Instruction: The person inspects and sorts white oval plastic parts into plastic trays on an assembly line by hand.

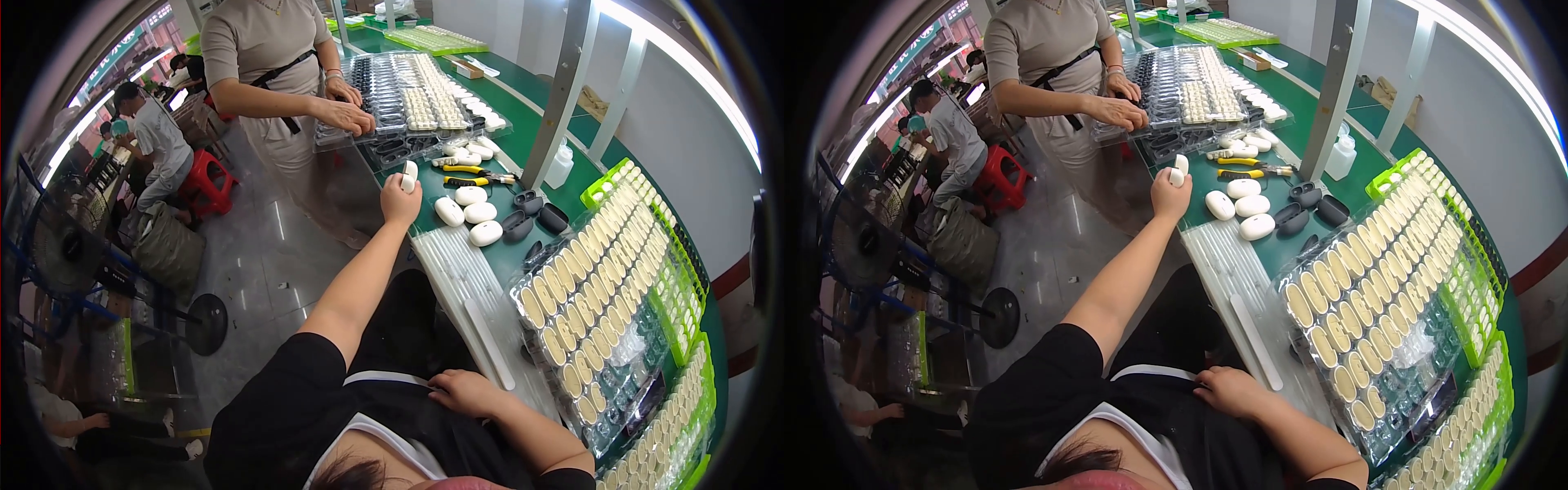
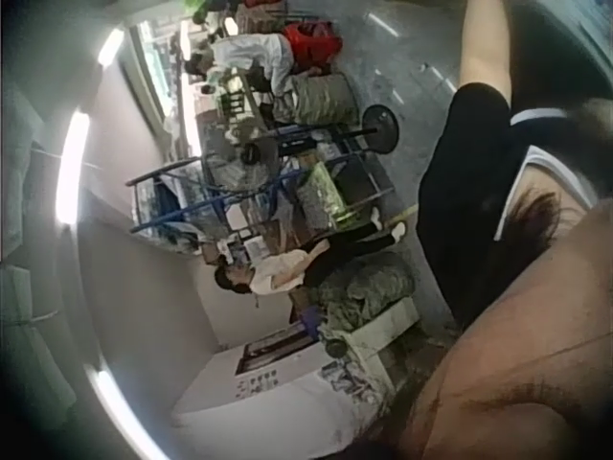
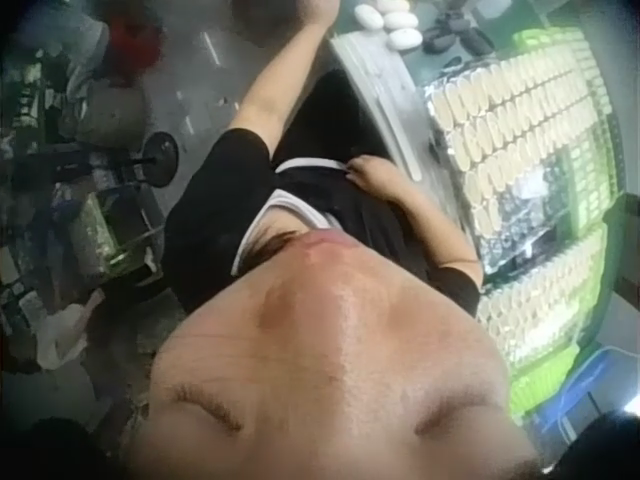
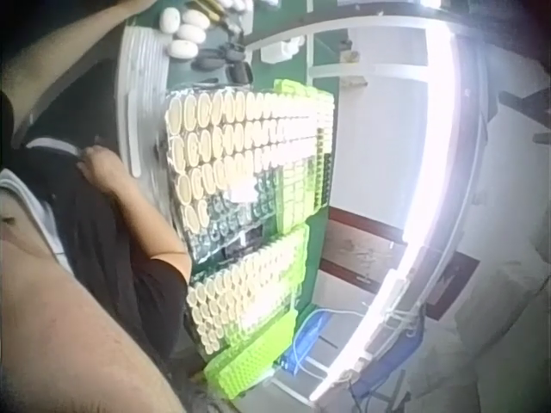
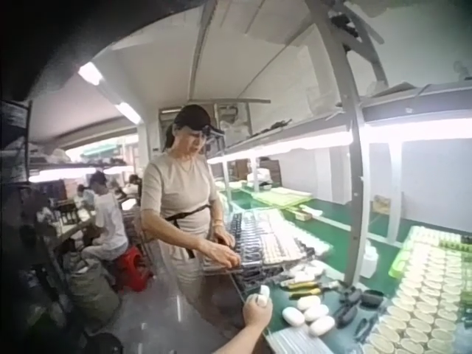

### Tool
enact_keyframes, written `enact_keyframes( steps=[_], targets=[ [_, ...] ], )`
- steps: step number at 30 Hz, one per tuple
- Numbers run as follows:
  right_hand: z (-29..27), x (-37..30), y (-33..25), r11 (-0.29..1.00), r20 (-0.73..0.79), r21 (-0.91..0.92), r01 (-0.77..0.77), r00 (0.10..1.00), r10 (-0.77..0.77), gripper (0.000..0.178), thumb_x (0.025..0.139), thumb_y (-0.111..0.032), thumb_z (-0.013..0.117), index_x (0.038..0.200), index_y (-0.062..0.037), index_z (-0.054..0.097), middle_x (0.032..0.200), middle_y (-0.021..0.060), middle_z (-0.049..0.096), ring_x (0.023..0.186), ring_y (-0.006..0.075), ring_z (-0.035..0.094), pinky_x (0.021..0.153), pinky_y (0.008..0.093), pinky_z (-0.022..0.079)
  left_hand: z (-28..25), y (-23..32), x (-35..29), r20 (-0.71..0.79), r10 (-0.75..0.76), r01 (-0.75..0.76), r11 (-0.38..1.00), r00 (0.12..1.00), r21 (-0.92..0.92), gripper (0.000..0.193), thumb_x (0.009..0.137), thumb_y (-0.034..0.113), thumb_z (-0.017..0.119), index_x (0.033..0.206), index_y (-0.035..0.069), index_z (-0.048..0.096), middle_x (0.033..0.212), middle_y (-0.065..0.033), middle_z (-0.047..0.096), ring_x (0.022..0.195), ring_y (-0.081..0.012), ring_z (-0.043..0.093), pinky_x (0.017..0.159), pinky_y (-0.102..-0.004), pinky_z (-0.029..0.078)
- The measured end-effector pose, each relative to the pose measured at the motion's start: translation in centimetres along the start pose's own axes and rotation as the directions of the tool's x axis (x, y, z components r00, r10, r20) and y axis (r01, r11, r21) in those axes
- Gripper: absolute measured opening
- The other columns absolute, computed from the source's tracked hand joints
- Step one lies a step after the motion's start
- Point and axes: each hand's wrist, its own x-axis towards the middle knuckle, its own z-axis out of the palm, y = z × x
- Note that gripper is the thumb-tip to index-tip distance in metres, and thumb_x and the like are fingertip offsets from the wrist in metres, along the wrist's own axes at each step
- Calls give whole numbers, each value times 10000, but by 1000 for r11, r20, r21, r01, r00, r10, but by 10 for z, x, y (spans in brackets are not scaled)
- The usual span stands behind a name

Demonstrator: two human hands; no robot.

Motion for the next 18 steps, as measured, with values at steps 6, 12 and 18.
enact_keyframes(
  steps=[6, 12, 18],
  targets=[
    [-3, 1, -5, 1000, 1, -15, -10, 1000, 10, 332, 888, -309, 530, 1057, -33, 605, 980, 176, 616, 959, 340, 584, 847, 401, 472, -3, -6, 4, 60, -36, 34, 999, 998, 24, 250, 737, 231, 688, 768, 28, 545, 848, -143, 583, 795, -364, 576, 692, -436, 466],
    [0, -1, -3, 999, 32, -39, -27, 999, 28, 341, 888, -311, 531, 1069, -30, 600, 1011, 169, 610, 975, 337, 579, 856, 399, 469, 0, -15, 25, 187, -126, 132, 991, 974, -18, 266, 735, 245, 691, 805, 21, 566, 881, -153, 595, 825, -367, 582, 714, -434, 469],
    [2, -1, -2, 999, 26, -44, -24, 999, 25, 341, 886, -314, 533, 1054, -26, 601, 992, 169, 611, 965, 338, 582, 850, 405, 471, 2, -10, 46, 169, -41, 25, 995, 985, 98, 287, 728, 240, 695, 825, -4, 579, 944, -156, 610, 866, -341, 601, 754, -399, 477]
  ],
)
